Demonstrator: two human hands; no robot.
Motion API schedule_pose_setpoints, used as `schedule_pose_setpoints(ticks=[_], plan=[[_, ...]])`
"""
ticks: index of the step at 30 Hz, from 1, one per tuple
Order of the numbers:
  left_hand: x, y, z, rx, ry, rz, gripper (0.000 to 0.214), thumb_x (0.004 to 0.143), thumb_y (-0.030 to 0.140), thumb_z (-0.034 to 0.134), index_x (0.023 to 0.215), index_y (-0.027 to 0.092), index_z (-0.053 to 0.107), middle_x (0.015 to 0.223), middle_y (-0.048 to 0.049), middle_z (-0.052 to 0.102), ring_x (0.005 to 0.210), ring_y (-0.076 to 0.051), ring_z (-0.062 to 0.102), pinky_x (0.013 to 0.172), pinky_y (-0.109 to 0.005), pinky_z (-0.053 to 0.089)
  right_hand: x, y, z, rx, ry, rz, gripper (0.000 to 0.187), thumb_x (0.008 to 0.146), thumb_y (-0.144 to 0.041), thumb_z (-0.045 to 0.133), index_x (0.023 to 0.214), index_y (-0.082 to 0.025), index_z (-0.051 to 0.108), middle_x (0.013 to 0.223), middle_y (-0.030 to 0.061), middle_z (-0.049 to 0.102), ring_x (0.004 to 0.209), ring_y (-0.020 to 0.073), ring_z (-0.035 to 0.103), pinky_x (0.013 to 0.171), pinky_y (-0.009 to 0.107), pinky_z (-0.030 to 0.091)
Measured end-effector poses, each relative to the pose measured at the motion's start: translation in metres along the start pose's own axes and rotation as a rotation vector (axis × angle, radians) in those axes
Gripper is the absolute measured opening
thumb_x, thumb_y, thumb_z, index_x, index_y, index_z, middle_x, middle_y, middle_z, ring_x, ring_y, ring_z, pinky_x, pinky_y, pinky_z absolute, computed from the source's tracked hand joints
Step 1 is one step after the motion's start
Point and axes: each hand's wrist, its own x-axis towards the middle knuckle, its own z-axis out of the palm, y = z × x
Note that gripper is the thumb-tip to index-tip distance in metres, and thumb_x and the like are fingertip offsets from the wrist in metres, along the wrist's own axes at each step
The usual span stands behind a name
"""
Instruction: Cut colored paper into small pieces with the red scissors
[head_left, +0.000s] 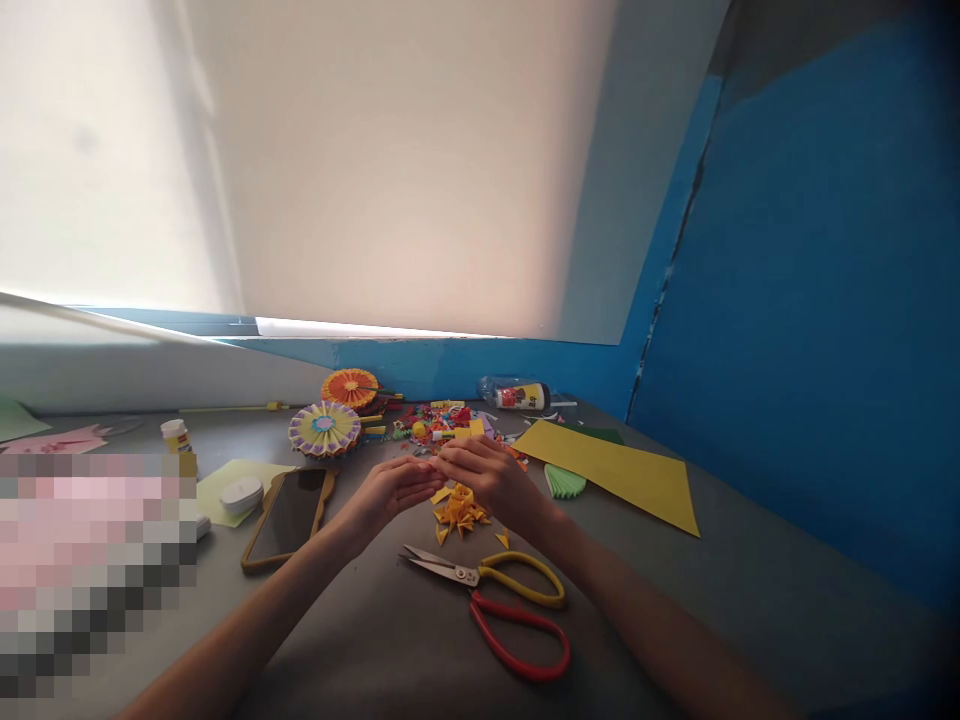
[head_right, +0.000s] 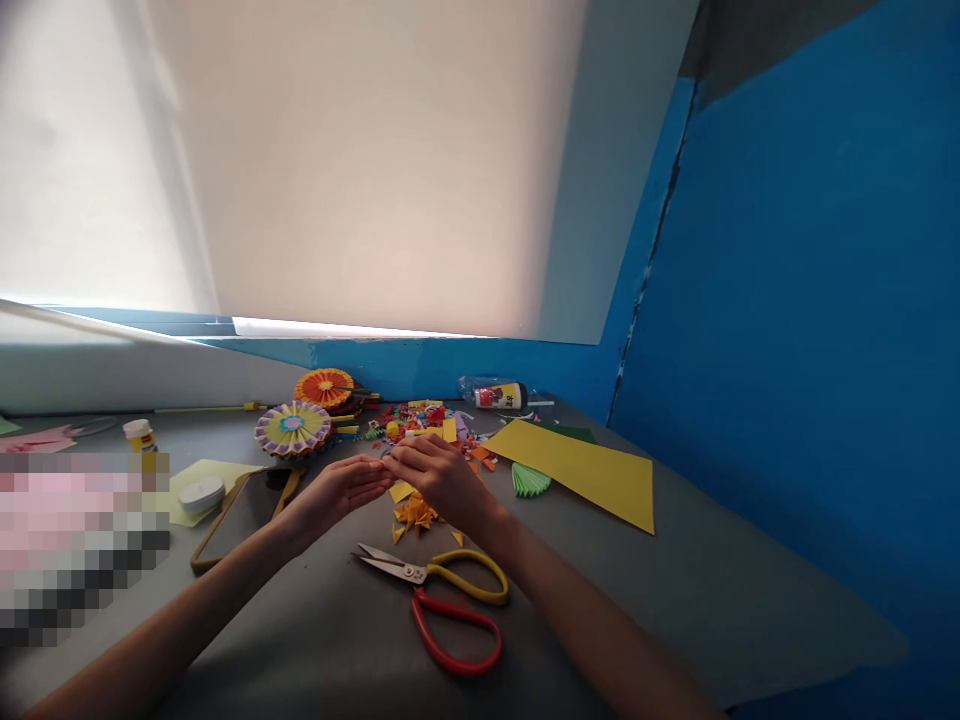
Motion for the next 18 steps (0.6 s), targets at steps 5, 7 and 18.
schedule_pose_setpoints(ticks=[5, 7, 18], plan=[[0.0, 0.002, 0.002, -0.043, 0.022, -0.001, 0.012, 0.081, 0.021, 0.062, 0.085, 0.011, 0.067, 0.091, -0.0114, 0.073, 0.093, -0.022, 0.068, 0.093, -0.033, 0.05, 0.0, -0.001, -0.004, -0.024, -0.022, 0.008, 0.03, 0.095, -0.011, 0.041, 0.117, -0.017, 0.06, 0.11, 0.0087, 0.066, 0.105, 0.0208, 0.057, 0.09, 0.037, 0.047], [0.002, 0.002, 0.001, -0.036, 0.022, 0.005, 0.017, 0.082, 0.024, 0.061, 0.089, 0.01, 0.068, 0.094, -0.0127, 0.073, 0.093, -0.022, 0.068, 0.094, -0.033, 0.05, -0.001, -0.001, -0.006, -0.012, -0.056, 0.031, 0.033, 0.094, -0.01, 0.04, 0.12, -0.019, 0.059, 0.114, 0.0093, 0.064, 0.108, 0.0225, 0.056, 0.093, 0.04, 0.046], [0.002, 0.0, 0.0, 0.172, -0.024, 0.068, 0.036, 0.077, 0.042, 0.068, 0.099, 0.013, 0.067, 0.104, -0.0128, 0.071, 0.098, -0.022, 0.066, 0.094, -0.033, 0.047, -0.002, 0.002, 0.007, 0.629, 0.097, 0.495, 0.037, 0.095, -0.013, 0.034, 0.126, -0.025, 0.05, 0.125, 0.0078, 0.054, 0.119, 0.0193, 0.049, 0.098, 0.038, 0.043]])
